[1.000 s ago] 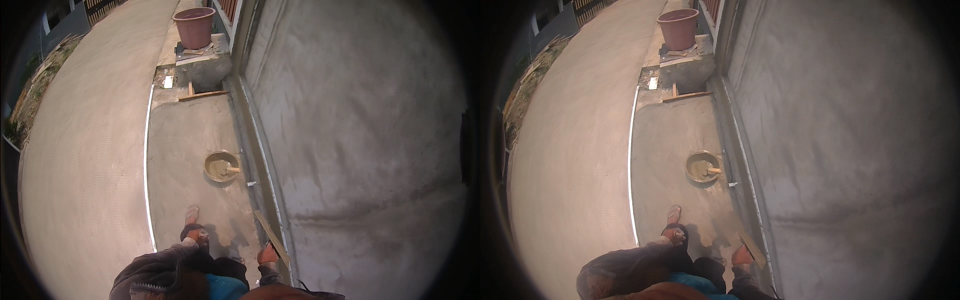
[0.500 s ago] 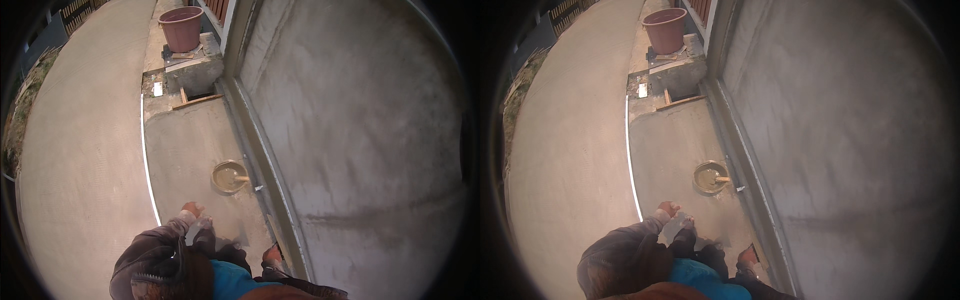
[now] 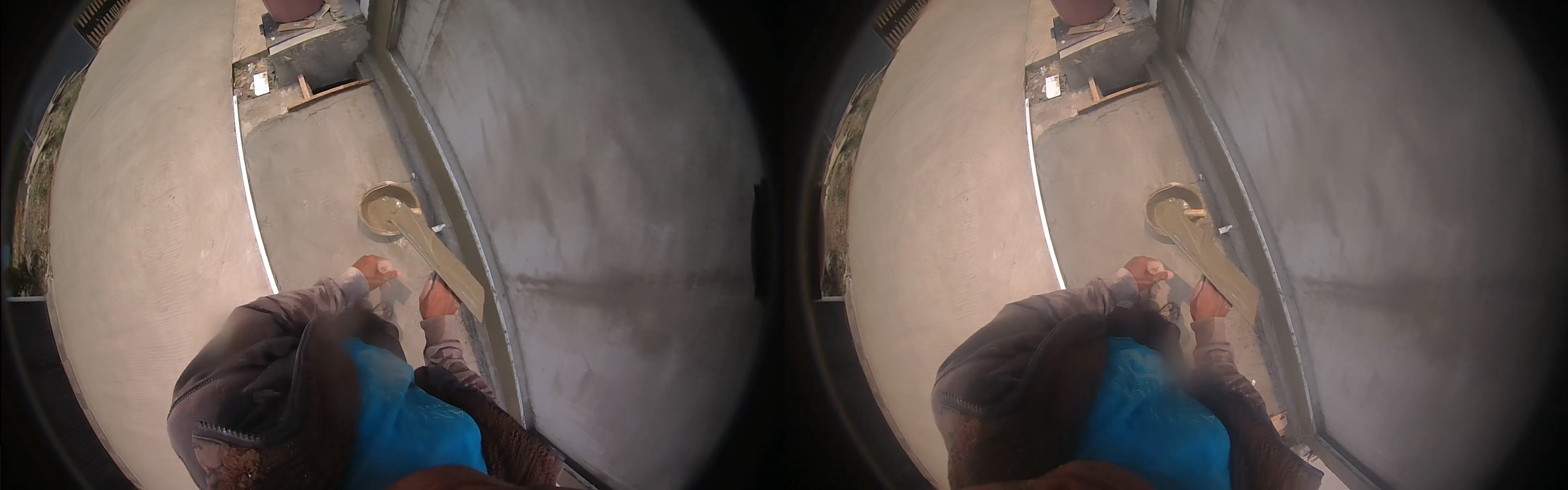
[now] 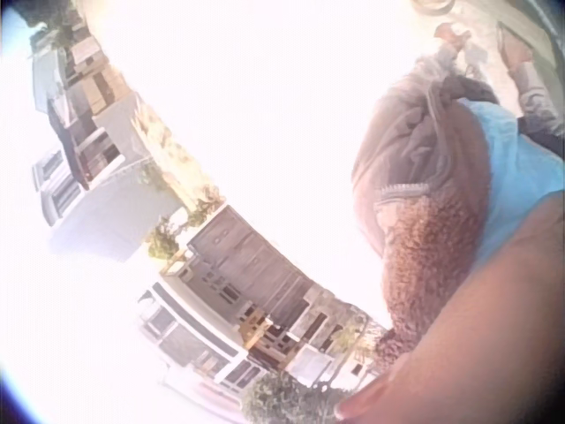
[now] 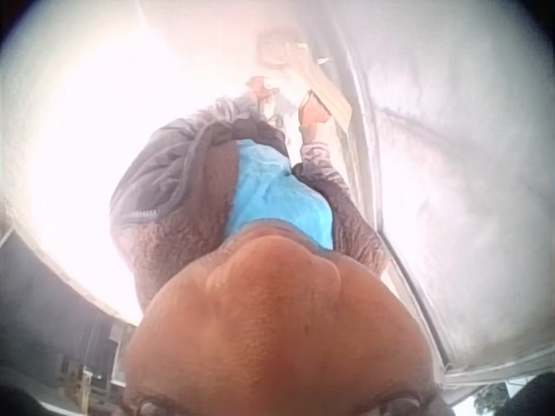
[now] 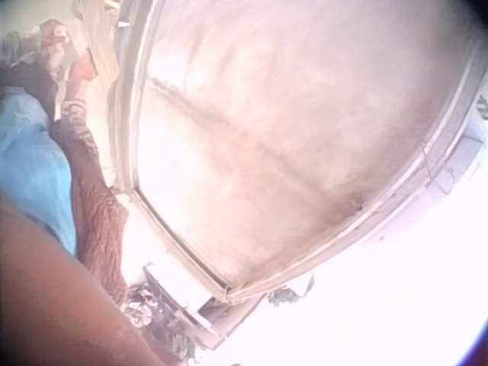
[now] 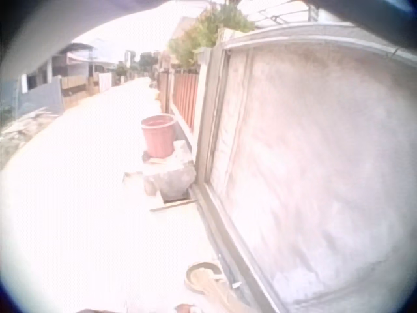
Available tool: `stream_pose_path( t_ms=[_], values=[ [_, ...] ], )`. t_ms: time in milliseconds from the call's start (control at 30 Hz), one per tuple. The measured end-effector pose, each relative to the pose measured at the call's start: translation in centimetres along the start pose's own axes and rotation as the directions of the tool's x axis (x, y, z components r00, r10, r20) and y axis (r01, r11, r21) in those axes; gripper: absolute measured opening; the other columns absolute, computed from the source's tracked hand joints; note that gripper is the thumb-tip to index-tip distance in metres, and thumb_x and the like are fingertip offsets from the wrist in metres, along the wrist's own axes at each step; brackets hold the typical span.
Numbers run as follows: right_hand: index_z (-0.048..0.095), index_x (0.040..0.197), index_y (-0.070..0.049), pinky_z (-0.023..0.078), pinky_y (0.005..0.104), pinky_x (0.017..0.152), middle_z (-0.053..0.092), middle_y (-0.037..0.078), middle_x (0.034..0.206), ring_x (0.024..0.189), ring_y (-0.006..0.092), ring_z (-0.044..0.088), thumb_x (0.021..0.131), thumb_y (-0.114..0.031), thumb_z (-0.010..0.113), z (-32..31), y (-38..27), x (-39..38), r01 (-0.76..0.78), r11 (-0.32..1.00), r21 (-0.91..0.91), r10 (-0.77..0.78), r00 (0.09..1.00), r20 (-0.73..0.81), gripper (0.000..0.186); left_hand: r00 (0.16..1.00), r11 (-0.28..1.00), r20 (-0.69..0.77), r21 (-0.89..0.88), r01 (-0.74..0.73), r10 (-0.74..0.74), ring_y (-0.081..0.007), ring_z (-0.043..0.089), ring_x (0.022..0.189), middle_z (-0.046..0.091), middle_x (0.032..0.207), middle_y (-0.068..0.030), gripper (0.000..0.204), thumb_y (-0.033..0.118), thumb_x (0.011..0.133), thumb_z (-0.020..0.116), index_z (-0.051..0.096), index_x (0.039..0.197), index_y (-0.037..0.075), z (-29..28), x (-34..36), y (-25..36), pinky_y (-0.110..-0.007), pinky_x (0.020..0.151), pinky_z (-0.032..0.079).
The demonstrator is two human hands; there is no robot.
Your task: The person applies wet plaster to a curved wall using a trowel and hawk. They scoop plaster from a bucket, spread it onto the wall, and smooth the surface repeatedly.
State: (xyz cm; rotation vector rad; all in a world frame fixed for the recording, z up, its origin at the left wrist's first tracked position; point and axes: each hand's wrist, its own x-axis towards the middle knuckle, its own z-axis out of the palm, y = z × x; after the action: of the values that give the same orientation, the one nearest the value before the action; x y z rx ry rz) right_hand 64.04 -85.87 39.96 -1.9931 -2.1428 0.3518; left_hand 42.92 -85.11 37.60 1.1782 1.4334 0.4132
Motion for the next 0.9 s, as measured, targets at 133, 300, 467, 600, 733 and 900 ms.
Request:
stream_pose_path(
  t_ms=[133, 300, 467, 600, 733, 900],
  values=[
    [0.059, 0.128, -0.003, 0.038, 0.0561, 0.103, 0.059, 0.024, 0.127, 0.12, 0.0461, 0.052, 0.092, -0.023, 0.057, 1.6, -0.8, -0.2, 0.051, 0.998, 0.04, -0.046, 0.99, -0.133, 0.041, 0.965, 0.777, -0.26, -0.6, -0.193, 0.039, -0.0149, 0.067, 0.067, 0.068, 0.075, -0.0074, 0.034, 0.03, 0.096, 0.067, 0.066, 0.092, -0.004, 0.5, 1.3, -2.3, -0.028, 0.062, 0.052],
    [0.059, 0.125, -0.003, 0.042, 0.0572, 0.096, 0.061, 0.024, 0.123, 0.113, 0.0454, 0.057, 0.091, -0.023, 0.057, 8.4, 3.4, -4.4, -0.273, 0.96, -0.055, 0.268, 0.96, -0.078, 0.039, 0.946, 0.827, -0.122, -0.528, 0.194, -0.299, -0.0197, 0.069, 0.066, 0.069, 0.079, -0.0078, 0.026, 0.026, 0.095, 0.068, 0.066, 0.094, -0.001, -3.4, 5.8, -9.9, -0.029, 0.061, 0.053],
    [0.053, 0.129, -0.005, 0.049, 0.0549, 0.088, 0.064, 0.023, 0.115, 0.103, 0.042, 0.063, 0.096, -0.031, 0.052, 13.9, 8.2, -16.8, -0.722, 0.561, -0.406, 0.82, 0.552, 0.152, 0.042, 0.884, 0.777, -0.153, -0.557, 0.292, -0.442, -0.026, 0.07, 0.086, 0.069, 0.105, -0.0109, 0.032, 0.024, 0.096, 0.065, 0.056, 0.12, 0.005, -2.3, 18.0, -24.8, -0.036, 0.07, 0.053],
    [0.05, 0.123, -0.009, 0.052, 0.0529, 0.079, 0.065, 0.016, 0.109, 0.099, 0.037, 0.065, 0.097, -0.036, 0.052, 15.3, 6.0, -31.1, -0.786, 0.279, -0.551, 0.96, 0.252, 0.126, 0.038, 0.75, 0.774, -0.287, -0.452, 0.443, -0.596, -0.0358, 0.065, 0.102, 0.068, 0.112, -0.0196, 0.056, 0.03, 0.088, 0.072, 0.05, 0.131, 0.0, -2.3, 30.3, -38.1, -0.038, 0.084, 0.052],
    [0.055, 0.101, -0.01, 0.056, 0.0354, 0.062, 0.064, 0.012, 0.093, 0.079, 0.0291, 0.069, 0.095, -0.027, 0.055, 17.7, 1.9, -51.4, -0.471, 0.11, -0.875, 0.987, -0.051, 0.152, 0.018, 0.653, 0.795, -0.524, -0.082, 0.601, -0.547, -0.0445, 0.045, 0.133, 0.047, 0.141, -0.0327, 0.088, 0.054, 0.087, 0.065, 0.037, 0.14, -0.011, -0.7, 42.5, -36.2, -0.044, 0.109, 0.037],
    [0.054, 0.11, -0.009, 0.054, 0.0492, 0.077, 0.066, 0.014, 0.101, 0.097, 0.0308, 0.067, 0.096, -0.025, 0.049, 18.8, -7.0, -60.3, -0.511, 0.268, -0.817, 0.884, -0.206, 0.419, 0.022, 0.607, 0.826, -0.561, -0.38, 0.416, -0.563, -0.0395, 0.058, 0.109, 0.058, 0.126, -0.0232, 0.069, 0.05, 0.092, 0.059, 0.047, 0.133, -0.004, -1.9, 47.6, -37.5, -0.045, 0.095, 0.047]
  ],
)
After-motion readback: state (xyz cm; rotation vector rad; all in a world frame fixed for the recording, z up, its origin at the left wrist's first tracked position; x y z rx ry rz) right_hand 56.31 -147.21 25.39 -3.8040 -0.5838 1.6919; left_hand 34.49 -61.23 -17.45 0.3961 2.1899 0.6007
